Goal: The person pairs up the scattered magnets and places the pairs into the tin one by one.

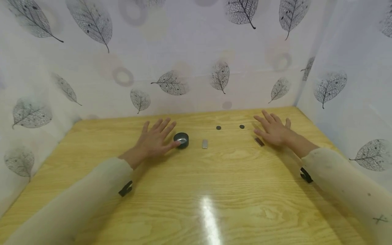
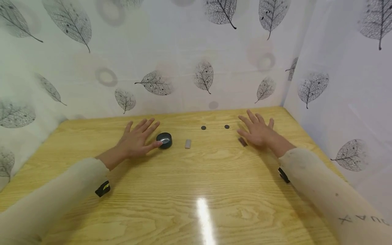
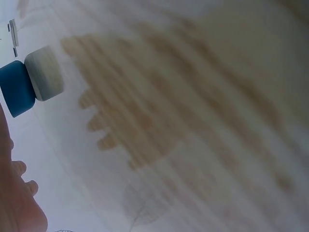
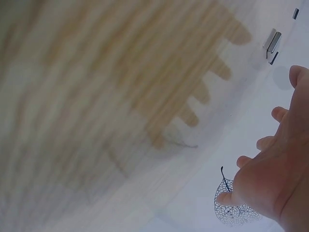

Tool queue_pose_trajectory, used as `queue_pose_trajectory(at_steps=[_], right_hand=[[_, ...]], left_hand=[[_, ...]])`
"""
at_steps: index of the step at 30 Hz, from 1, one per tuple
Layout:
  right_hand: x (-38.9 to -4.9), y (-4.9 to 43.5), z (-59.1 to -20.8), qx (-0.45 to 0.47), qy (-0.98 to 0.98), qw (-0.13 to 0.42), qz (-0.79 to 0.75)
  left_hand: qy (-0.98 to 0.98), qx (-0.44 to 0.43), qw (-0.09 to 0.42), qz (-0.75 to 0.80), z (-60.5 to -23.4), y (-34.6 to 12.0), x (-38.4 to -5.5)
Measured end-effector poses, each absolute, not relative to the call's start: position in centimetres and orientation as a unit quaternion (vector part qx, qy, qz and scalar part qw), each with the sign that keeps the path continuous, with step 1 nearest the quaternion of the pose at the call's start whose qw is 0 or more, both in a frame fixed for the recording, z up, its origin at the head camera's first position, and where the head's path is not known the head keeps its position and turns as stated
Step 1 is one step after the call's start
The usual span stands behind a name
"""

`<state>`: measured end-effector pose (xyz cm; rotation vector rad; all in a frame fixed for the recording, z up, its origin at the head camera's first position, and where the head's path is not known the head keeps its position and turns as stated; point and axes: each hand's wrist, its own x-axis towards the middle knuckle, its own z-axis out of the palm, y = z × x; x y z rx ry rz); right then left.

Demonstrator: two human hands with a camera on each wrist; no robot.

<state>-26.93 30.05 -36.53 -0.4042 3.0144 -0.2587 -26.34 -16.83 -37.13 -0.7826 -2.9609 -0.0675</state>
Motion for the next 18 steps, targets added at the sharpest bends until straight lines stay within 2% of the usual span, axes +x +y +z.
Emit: queue_pose_trajectory(at_steps=[11,18], right_hand=[[-27.1,29.9,-36.6,-0.128,0.987,0.05,-0.085],[-27.2,29.3,-36.7,-0.13,0.987,0.043,-0.087]], left_hand=[[-0.966,-0.257,0.03,-0.024,-37.2,-16.2,-26.4],[-0.962,-0.268,0.041,-0.007,-37.2,-15.6,-26.4]])
